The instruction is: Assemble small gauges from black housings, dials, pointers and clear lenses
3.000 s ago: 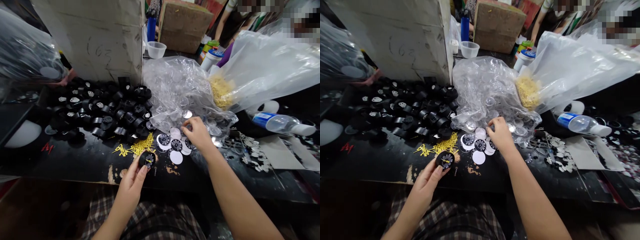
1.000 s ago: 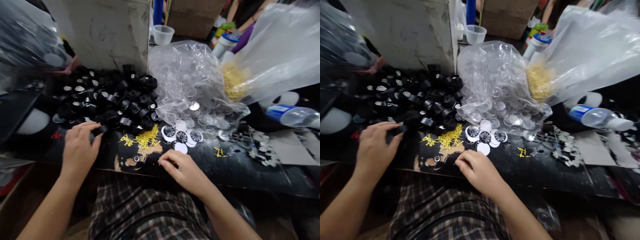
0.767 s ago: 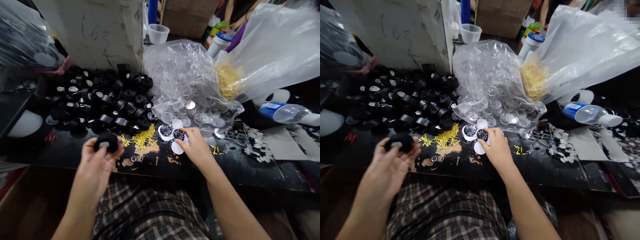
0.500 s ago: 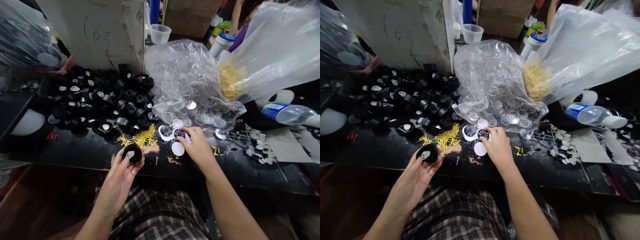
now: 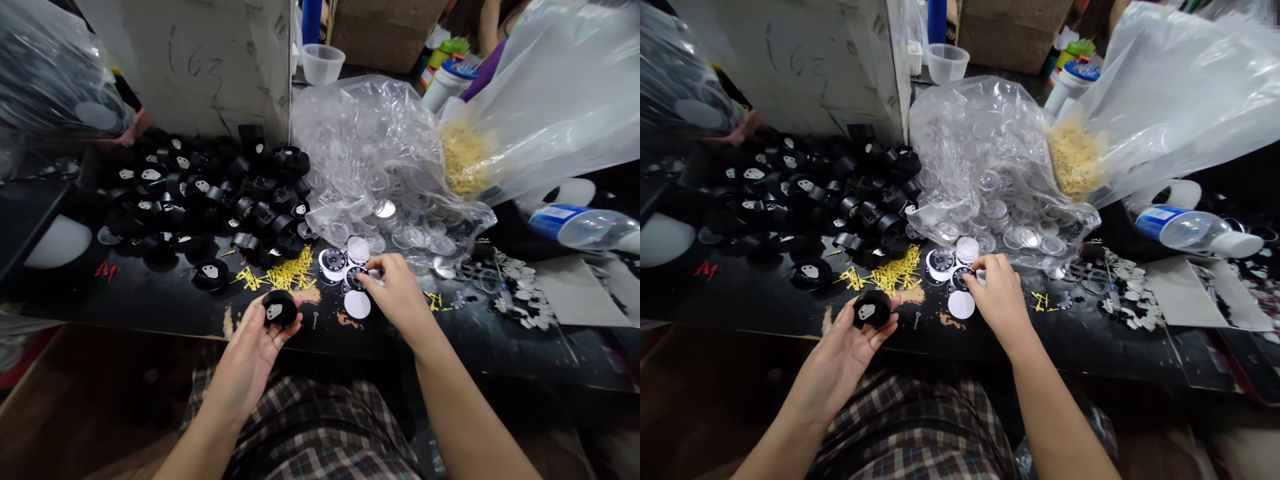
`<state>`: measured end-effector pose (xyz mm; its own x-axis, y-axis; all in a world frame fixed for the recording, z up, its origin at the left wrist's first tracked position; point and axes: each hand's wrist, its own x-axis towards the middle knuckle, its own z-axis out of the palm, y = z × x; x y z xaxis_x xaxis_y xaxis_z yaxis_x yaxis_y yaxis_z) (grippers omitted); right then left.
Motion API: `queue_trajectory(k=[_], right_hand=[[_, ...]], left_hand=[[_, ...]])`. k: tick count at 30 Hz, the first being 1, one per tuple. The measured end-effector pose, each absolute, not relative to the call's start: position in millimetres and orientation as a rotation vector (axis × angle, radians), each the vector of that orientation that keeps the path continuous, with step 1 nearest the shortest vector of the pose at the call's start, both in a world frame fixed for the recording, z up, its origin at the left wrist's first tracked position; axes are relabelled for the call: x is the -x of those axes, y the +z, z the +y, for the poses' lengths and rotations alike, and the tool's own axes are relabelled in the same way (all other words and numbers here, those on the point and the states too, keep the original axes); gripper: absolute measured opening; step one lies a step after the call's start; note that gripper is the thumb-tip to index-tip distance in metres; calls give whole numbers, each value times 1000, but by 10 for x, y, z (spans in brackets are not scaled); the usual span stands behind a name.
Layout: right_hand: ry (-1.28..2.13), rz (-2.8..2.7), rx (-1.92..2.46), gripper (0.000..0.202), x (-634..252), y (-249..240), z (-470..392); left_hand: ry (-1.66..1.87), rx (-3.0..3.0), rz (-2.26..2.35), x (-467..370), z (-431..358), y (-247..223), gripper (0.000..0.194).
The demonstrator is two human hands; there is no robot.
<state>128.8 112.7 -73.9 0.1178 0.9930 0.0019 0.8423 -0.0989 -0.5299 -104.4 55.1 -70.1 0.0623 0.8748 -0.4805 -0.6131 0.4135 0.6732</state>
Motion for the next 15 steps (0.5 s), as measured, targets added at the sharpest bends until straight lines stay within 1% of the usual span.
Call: queue_trajectory(k=[2,5,7,11,15], right_hand=[[556,-1737,2016,17,-1297,-732,1125],[552,-1823,2010,34,-1302,-716,1106],[510,-1881,2011,40,-1291,-708,1092],[556,-1726,2018,29,-1280,-722,1091],[731,-1441,1847,21,-1348,-748,1102]], left_hand=[[1144,-328,990,1043,553,-696,32],[1133,-332,990,1045,555,-700,32],[1142,-336,985,1047,552,-708,30],[1150,-344,966,1045,542,-721,28],[1140,-347,965,1056,528,-719,28]])
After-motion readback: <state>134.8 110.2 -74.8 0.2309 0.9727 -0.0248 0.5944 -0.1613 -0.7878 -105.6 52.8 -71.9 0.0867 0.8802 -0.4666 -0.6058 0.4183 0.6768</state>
